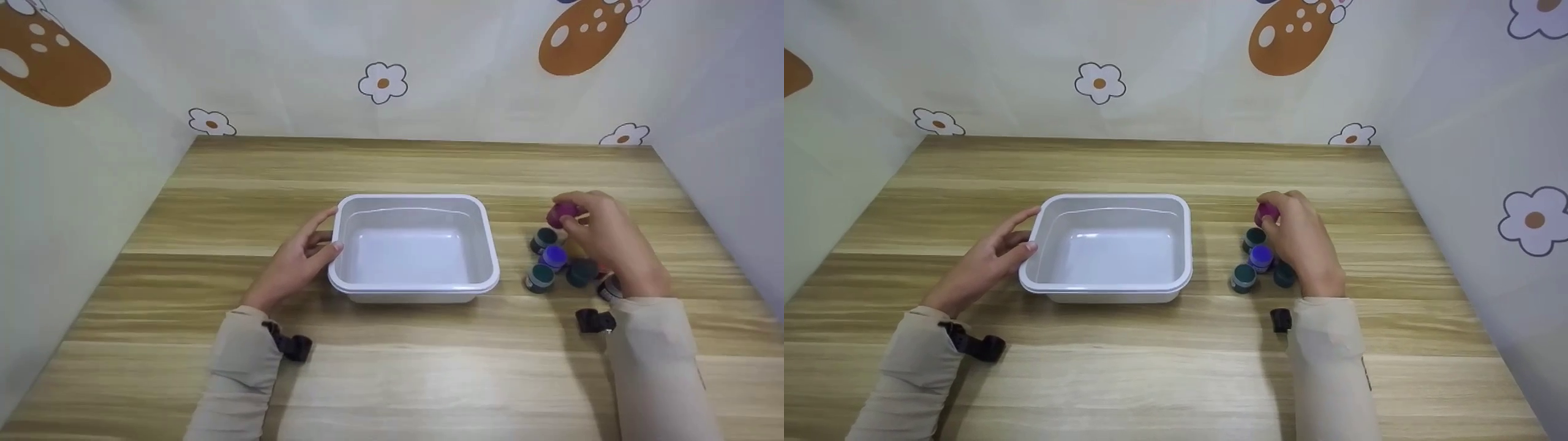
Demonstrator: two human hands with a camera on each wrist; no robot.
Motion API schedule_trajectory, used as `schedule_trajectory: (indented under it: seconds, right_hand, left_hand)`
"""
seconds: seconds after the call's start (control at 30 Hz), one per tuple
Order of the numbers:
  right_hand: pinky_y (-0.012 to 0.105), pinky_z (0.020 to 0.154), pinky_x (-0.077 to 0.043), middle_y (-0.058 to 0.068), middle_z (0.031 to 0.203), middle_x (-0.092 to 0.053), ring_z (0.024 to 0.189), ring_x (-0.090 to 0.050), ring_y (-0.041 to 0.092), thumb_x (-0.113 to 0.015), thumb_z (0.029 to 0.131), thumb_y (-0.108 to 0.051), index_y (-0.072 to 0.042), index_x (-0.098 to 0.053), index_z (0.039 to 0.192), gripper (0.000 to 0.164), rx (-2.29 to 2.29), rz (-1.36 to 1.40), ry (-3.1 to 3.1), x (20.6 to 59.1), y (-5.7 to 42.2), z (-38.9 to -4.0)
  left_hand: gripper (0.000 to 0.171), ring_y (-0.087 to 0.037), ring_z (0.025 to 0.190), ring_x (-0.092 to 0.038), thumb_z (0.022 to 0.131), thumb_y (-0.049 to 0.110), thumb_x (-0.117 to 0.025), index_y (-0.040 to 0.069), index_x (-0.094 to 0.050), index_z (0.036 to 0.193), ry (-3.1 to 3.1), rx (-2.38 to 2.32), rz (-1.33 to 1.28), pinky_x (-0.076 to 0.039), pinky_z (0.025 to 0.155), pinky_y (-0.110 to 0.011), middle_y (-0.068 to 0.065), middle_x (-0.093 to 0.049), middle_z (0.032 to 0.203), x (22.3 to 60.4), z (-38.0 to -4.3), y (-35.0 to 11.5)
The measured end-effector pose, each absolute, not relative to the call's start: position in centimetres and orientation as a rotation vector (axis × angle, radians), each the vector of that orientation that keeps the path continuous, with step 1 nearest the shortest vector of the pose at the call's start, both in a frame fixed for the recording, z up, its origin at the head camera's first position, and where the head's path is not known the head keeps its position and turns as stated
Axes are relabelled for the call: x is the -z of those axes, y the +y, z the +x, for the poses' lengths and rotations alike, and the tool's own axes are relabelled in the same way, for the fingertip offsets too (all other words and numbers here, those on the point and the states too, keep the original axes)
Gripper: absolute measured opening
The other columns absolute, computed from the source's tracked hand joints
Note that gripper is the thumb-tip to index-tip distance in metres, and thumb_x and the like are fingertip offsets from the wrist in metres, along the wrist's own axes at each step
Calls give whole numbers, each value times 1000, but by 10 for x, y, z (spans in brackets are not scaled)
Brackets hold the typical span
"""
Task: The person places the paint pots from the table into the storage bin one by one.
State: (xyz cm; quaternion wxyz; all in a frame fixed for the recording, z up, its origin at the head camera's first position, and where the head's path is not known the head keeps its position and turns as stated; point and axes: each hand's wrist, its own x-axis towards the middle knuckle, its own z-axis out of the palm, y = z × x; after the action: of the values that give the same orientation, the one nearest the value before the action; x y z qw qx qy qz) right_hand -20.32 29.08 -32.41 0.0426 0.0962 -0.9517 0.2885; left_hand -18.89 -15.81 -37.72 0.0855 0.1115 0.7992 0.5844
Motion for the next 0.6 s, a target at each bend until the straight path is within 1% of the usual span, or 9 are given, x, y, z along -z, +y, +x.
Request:
schedule_trajectory:
  seconds: [0.07,0.23,0.33,0.6]
  right_hand:
    - [57,89,-54,26,113,-62,105,-63,43,-59,95,2,7,-60,128,34,-899,311,-2896,320,285,-201]
    - [55,93,-53,23,112,-63,105,-61,36,-60,95,1,7,-61,127,33,-934,364,-2857,310,270,-198]
    - [53,93,-53,21,112,-65,104,-63,33,-62,95,0,5,-63,126,32,-937,390,-2828,304,260,-198]
    - [49,90,-56,21,115,-66,105,-64,34,-61,94,1,5,-65,124,31,-972,554,-2806,285,226,-204]
  left_hand:
    - [64,-31,128,-55,99,22,-61,20,-32,155,2383,-1738,327,-48,105,-46,-21,-54,141,377,-189,-157]
    - [63,-31,128,-55,99,22,-61,20,-32,155,2388,-1733,334,-47,106,-46,-21,-54,141,376,-191,-156]
    - [63,-32,128,-55,99,21,-61,20,-32,155,2389,-1731,341,-47,106,-46,-21,-54,141,375,-192,-155]
    - [63,-31,129,-54,99,23,-61,22,-32,155,2379,-1735,318,-47,106,-46,-20,-53,142,378,-190,-158]
